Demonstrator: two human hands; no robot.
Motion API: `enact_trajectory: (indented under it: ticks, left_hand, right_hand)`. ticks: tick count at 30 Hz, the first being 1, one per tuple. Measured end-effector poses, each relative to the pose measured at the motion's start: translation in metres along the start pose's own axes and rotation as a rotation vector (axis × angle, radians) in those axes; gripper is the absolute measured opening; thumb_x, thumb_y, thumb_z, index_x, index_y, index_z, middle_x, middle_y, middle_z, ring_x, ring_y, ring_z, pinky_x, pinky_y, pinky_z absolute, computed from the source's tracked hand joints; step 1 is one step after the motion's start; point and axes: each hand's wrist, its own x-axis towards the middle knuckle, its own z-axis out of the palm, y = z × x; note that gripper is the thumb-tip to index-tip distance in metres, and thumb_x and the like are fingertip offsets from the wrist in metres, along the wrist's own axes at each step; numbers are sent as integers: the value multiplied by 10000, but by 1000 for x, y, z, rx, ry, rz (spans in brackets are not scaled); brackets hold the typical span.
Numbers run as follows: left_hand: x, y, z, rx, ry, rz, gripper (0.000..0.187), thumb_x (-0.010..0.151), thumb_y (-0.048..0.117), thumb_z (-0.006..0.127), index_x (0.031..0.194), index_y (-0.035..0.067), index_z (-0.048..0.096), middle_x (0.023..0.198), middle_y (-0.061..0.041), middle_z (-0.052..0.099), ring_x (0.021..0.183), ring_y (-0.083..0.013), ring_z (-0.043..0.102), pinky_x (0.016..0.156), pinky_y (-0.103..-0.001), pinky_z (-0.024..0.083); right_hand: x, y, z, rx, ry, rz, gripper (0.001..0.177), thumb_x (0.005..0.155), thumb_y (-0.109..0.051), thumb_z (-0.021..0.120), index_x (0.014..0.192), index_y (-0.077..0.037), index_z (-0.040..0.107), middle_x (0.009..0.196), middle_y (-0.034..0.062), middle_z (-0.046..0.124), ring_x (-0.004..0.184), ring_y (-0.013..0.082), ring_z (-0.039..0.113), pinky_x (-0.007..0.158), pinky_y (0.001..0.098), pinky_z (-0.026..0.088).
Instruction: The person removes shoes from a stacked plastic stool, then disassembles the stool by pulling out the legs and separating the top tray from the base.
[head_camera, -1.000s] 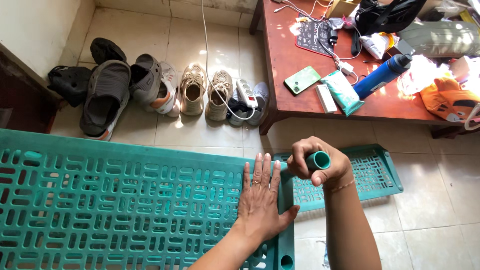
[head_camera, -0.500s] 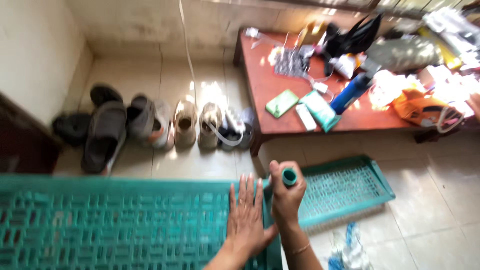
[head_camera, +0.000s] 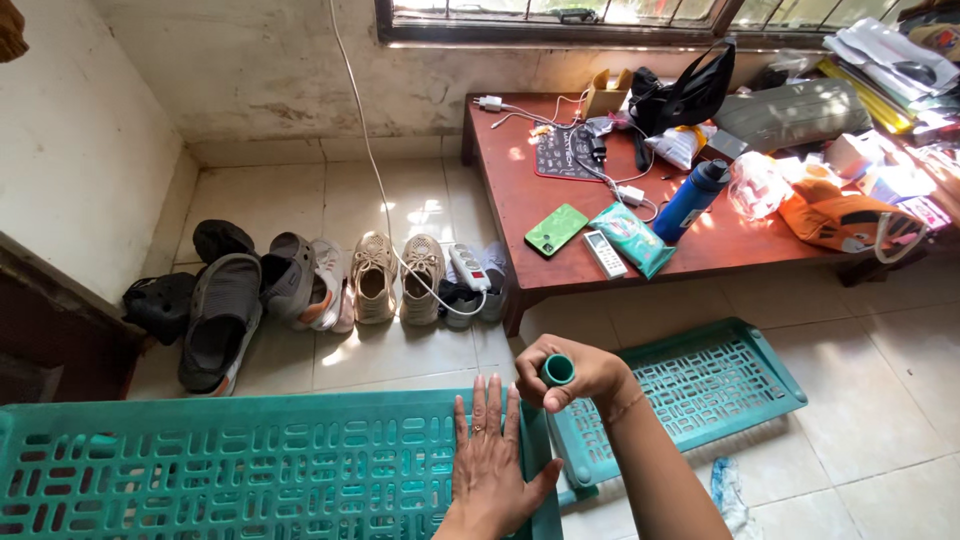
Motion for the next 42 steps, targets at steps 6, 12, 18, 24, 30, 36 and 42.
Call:
enact_trajectory:
  ticks: [6, 12, 18, 24, 30, 36, 42]
  left_hand:
    - [2, 6, -11, -26, -17, -20, 1081, 842, 685, 596, 1520, -91, 268, 1606, -315, 158, 1520, -447, 15, 1173, -604, -59]
    - [7, 10, -19, -73, -209, -119, 1126, 754, 603, 676, 1527, -79, 222, 1616, -296, 119, 1525, -427, -20, 1176, -605, -86]
    - [6, 10, -21, -59, -193, -108, 1134, 729, 580, 695, 1536, -64, 225, 1624, -295, 118, 1529, -430, -17, 1172, -612, -88]
    - [2, 9, -17, -55, -112, -70, 1088, 815, 655, 623, 1535, -76, 260, 1622, -305, 145, 1535, -441, 5, 1185, -607, -64]
    - [0, 10, -19, -59, -122, -61, 1078, 827, 660, 609, 1542, -71, 266, 1623, -303, 157, 1538, -435, 2, 1188, -608, -67]
    - [-3, 12, -18, -71, -137, -79, 1084, 816, 663, 609, 1541, -67, 269, 1629, -300, 142, 1540, -433, -1, 1185, -612, -70]
    - [-1, 10, -18, -14, -163, -77, 1133, 760, 634, 649, 1556, -65, 247, 1641, -296, 133, 1547, -433, 1, 1194, -603, -73]
  right_hand:
    - [-4, -9, 35, -197, 364, -51, 432, 798, -306, 872, 1032, -22, 646, 796, -16, 602, 732, 59, 539, 649, 214, 422]
    - [21, 24, 107, -330, 1226, -398, 212, 890, -161, 749, 1009, -66, 601, 893, -31, 639, 812, 20, 591, 710, 181, 495]
    - [58, 46, 98, -600, 1695, -470, 327, 914, -105, 822, 730, -67, 555, 663, -83, 479, 610, 8, 402, 521, 192, 312]
    - [9, 24, 69, -357, 959, -274, 306, 885, -148, 820, 717, -78, 574, 663, -65, 535, 620, 31, 460, 542, 219, 351]
    - [-4, 1, 12, 69, 33, -41, 420, 773, -237, 945, 761, -50, 569, 676, -10, 531, 628, 87, 469, 572, 258, 351]
    - [-5, -2, 44, -206, 494, -148, 408, 767, -193, 885, 1000, -23, 596, 794, -3, 610, 730, 72, 557, 642, 224, 444]
    - [32, 39, 131, -332, 1452, -510, 233, 919, -104, 705, 1099, -86, 557, 992, -20, 661, 913, 45, 619, 820, 215, 528]
